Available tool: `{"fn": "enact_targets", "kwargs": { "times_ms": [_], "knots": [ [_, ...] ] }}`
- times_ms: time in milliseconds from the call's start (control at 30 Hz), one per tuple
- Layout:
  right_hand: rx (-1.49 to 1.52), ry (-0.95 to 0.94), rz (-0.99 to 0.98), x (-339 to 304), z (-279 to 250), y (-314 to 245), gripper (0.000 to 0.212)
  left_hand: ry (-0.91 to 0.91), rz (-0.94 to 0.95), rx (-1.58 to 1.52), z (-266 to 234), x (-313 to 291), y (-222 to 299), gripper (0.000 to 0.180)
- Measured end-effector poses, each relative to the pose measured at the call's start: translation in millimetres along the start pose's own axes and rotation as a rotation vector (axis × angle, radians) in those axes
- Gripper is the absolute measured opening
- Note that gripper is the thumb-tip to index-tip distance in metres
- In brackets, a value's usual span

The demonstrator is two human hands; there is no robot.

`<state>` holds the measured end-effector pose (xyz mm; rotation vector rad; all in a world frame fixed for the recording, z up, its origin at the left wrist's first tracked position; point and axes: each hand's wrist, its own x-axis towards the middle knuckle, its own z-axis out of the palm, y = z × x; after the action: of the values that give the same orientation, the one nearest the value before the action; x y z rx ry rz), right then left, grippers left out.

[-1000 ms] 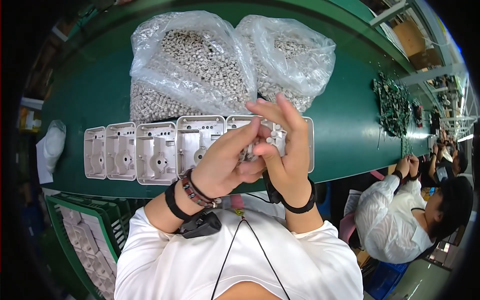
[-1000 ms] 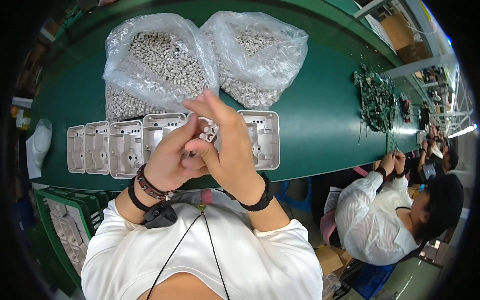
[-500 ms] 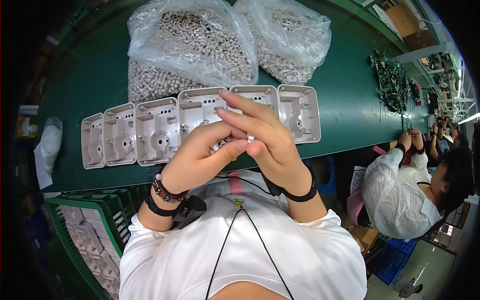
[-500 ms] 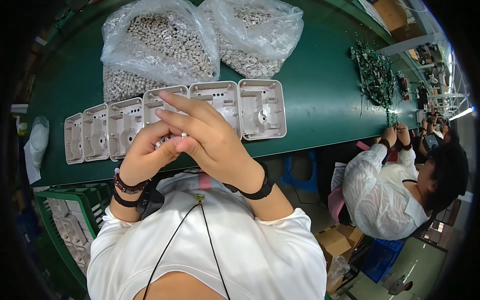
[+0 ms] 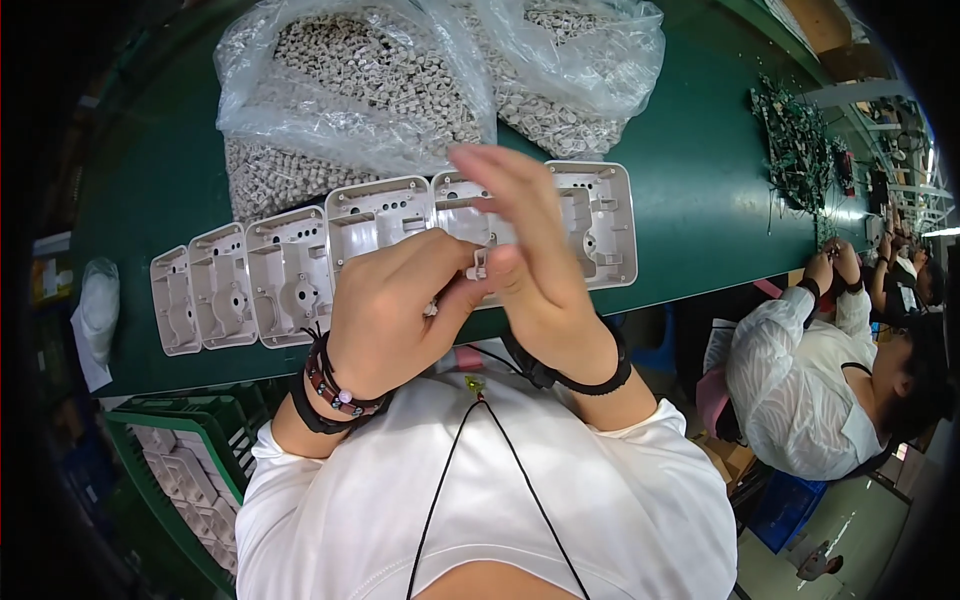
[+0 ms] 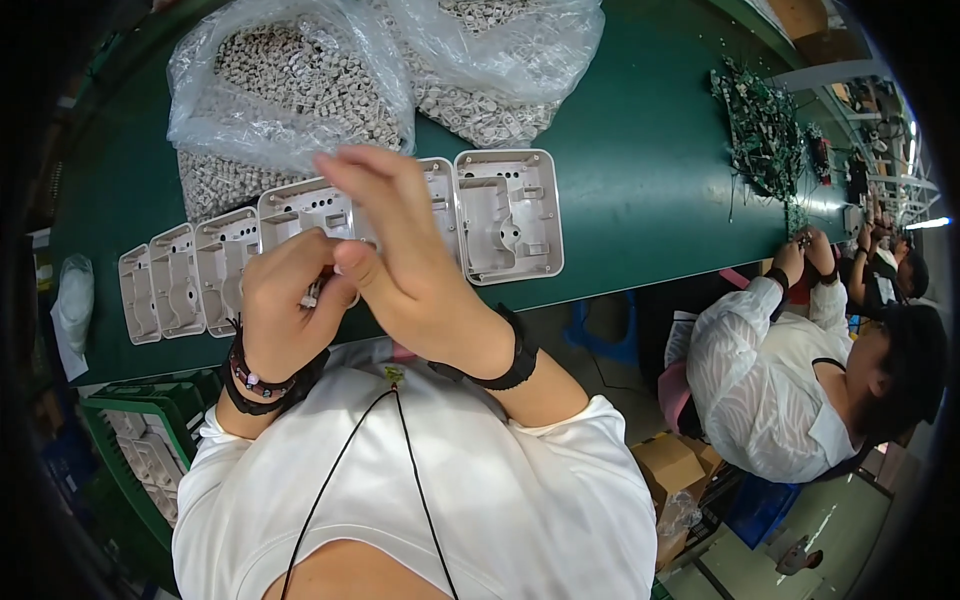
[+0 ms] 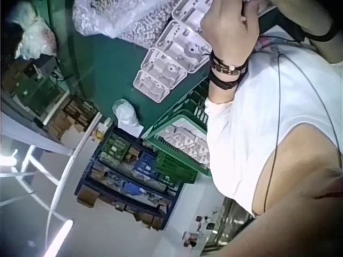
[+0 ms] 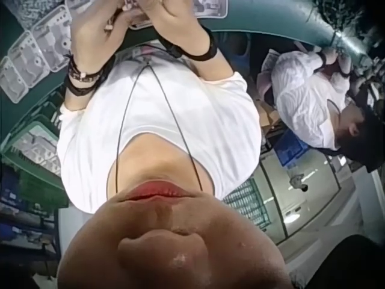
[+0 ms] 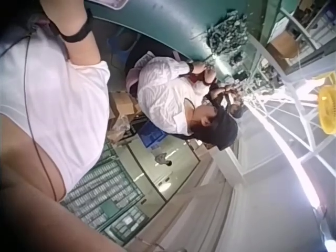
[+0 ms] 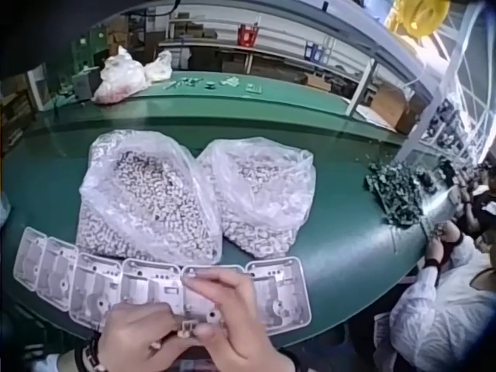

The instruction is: The person picks up plastic housings and places them on the table, then removes small white components from a plastic bag and inserts them into the housings. Finally, they gather the housings and place them back into a green crate.

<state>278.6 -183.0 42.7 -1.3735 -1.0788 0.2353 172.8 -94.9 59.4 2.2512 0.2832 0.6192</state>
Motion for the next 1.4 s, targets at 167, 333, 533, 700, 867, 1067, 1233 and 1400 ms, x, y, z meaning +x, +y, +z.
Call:
{"fn": "enact_targets", "kwargs": {
  "times_ms": [167, 333, 533, 700, 867, 1067, 1233, 1400],
  "knots": [
    [0.119, -0.407, 0.184, -4.1, -40.4, -8.4, 0.016, -0.038, 0.052, -0.034, -7.1, -3.5, -8.2, 0.018],
    [0.096, -0.417, 0.18, -9.4, -48.8, -0.9, 0.014, -0.182, 0.169, -0.041, -5.6, -0.7, -7.1, 0.021],
    [-0.127, -0.507, -0.169, 12.8, -71.9, -16.0, 0.015, -0.217, 0.229, -0.141, -1.8, 10.4, -2.3, 0.022],
    [-0.514, -0.251, -0.114, 35.7, -124.7, -19.6, 0.014, -0.11, 0.229, -0.136, -11.8, 7.1, -17.6, 0.024],
    [-1.042, -0.577, -0.247, 42.8, -135.5, 56.6, 0.013, 0.129, 0.004, -0.123, -26.2, -18.0, -34.4, 0.018],
    [-1.077, -0.685, -0.287, 41.6, -119.5, 80.7, 0.012, 0.232, -0.127, -0.113, -30.1, -39.0, -43.1, 0.02],
    [-1.119, -0.774, -0.288, 40.7, -117.8, 78.8, 0.014, 0.234, -0.225, -0.276, -28.1, -40.4, -39.9, 0.037],
    [-1.06, -0.714, -0.126, 41.0, -118.3, 47.7, 0.025, 0.083, -0.351, -0.628, -25.2, -35.6, -36.3, 0.053]
  ]
}}
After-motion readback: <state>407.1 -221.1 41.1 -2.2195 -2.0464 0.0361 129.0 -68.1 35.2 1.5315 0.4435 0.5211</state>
